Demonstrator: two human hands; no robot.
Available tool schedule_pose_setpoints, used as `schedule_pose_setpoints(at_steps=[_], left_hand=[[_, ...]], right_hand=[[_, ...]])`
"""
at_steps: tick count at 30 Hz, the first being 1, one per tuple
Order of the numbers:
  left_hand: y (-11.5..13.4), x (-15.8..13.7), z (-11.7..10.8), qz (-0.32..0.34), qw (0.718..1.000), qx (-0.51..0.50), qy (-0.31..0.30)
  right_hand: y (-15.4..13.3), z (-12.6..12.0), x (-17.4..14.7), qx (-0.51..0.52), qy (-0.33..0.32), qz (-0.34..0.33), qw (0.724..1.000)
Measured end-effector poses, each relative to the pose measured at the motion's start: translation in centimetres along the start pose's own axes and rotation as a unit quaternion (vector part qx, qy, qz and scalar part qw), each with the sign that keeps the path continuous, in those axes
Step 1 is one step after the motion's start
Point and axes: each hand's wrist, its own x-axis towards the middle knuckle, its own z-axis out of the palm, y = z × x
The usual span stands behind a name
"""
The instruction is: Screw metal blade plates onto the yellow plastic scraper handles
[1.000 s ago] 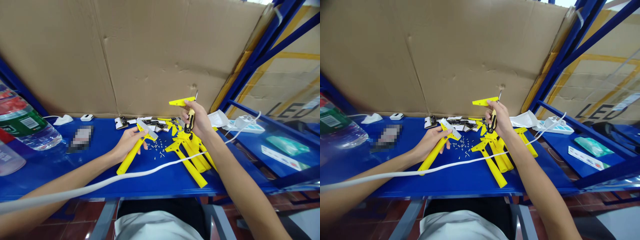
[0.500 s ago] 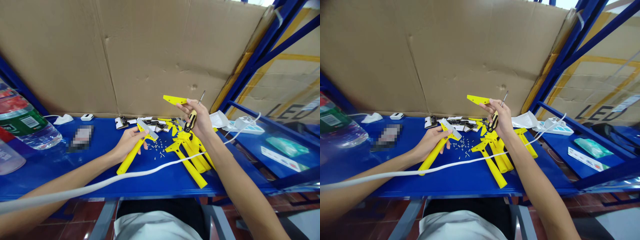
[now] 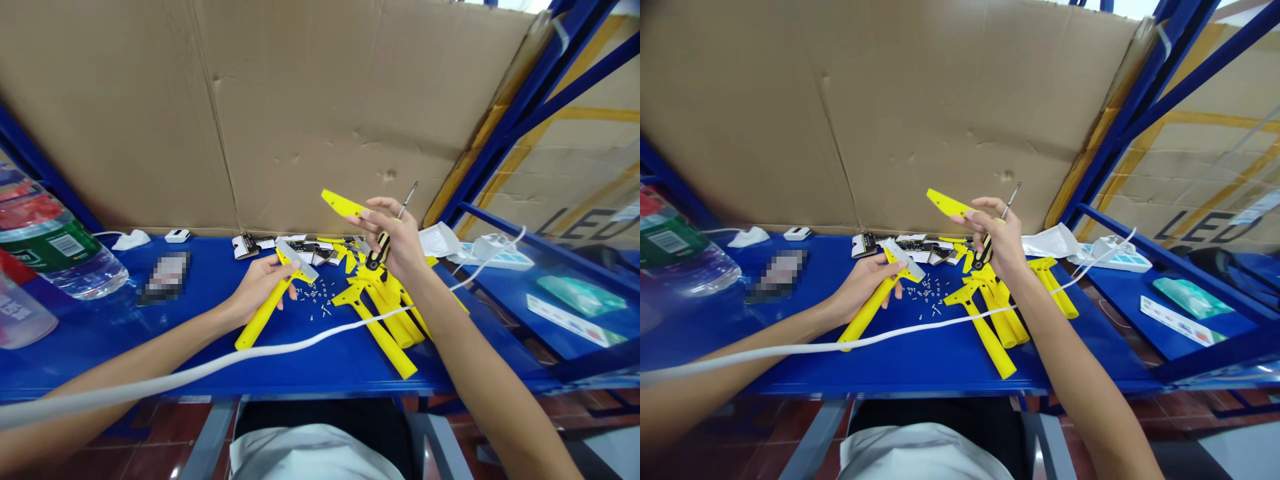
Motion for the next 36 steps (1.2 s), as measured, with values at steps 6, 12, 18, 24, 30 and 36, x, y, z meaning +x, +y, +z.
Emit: schedule_pose_setpoints(at_steps=[6,12,18,24,30,36], left_hand=[[-0.4,0.2,-0.2,0.013,1.0,0.007,-0.015],[-0.5,0.1,-0.1,0.021,0.999,0.01,-0.028],[-0.6,0.1,-0.1,0.02,0.999,0.011,-0.036],[-0.6,0.0,-0.2,0.021,0.999,0.01,-0.038],[-0.5,0.0,-0.1,0.02,0.999,0.009,-0.042],[-0.8,0.2,-0.2,0.012,0.998,0.004,-0.058]], right_hand=[[0.8,1.8,-2.4,-0.123,-0.133,0.031,0.983],[1.9,2.6,-3.6,-0.246,-0.182,0.038,0.951],[2.1,2.6,-3.4,-0.287,-0.186,0.022,0.939],[2.3,2.5,-3.2,-0.304,-0.191,0.021,0.933],[2.7,2.3,-3.1,-0.295,-0.236,0.031,0.925],[3.0,2.0,-2.9,-0.296,-0.253,0.049,0.92]])
